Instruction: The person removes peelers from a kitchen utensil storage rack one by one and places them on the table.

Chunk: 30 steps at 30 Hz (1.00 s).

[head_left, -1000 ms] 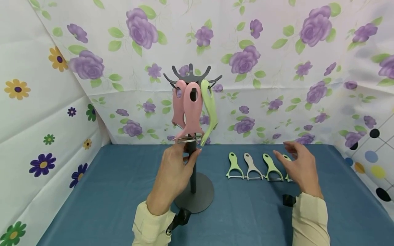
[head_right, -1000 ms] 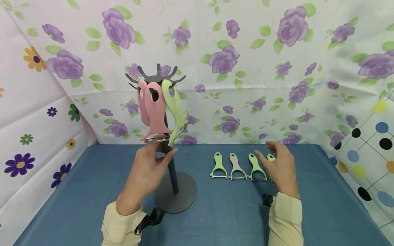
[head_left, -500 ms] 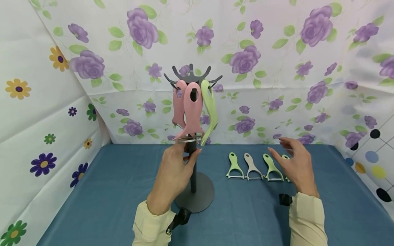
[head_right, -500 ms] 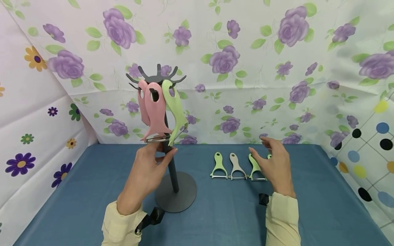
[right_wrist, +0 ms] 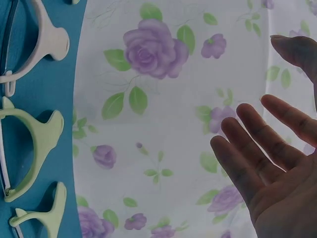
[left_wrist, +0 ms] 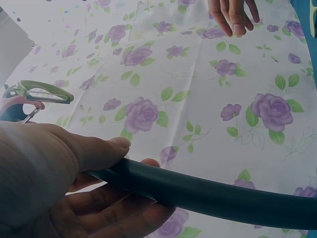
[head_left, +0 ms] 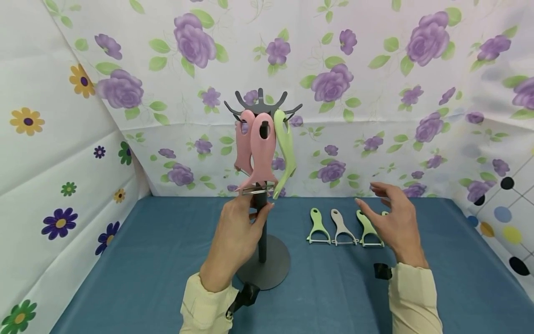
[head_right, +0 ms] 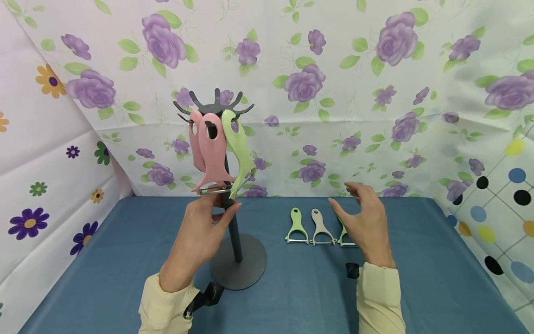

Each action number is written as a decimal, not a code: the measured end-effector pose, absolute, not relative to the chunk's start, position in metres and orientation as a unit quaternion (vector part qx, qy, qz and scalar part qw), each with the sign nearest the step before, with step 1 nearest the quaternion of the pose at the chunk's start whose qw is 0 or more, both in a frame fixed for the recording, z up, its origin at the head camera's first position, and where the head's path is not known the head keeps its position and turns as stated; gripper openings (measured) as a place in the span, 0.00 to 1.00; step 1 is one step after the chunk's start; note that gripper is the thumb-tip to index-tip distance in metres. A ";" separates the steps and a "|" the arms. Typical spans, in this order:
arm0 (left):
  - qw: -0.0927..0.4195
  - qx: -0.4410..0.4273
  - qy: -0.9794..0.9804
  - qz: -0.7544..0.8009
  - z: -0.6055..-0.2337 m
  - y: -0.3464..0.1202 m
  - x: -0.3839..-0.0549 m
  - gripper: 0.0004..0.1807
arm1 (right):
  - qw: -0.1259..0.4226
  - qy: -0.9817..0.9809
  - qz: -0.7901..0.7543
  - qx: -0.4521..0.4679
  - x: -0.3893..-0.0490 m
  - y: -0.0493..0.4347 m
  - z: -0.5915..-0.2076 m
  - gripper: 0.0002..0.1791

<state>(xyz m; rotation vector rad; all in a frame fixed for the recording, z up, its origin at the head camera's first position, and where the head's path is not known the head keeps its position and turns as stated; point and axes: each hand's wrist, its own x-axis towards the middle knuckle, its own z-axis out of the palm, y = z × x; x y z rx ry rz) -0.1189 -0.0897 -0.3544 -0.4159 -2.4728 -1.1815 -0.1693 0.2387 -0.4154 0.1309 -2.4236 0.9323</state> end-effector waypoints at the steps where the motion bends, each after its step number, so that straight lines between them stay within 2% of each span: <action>1: 0.184 -0.148 -0.877 -0.419 -0.354 -0.090 -0.119 0.12 | 0.270 -0.898 0.345 0.051 -0.169 0.238 -0.415 0.33; 30: 0.180 -0.145 -0.879 -0.418 -0.353 -0.089 -0.119 0.12 | 0.307 -0.876 0.355 0.111 -0.162 0.215 -0.383 0.32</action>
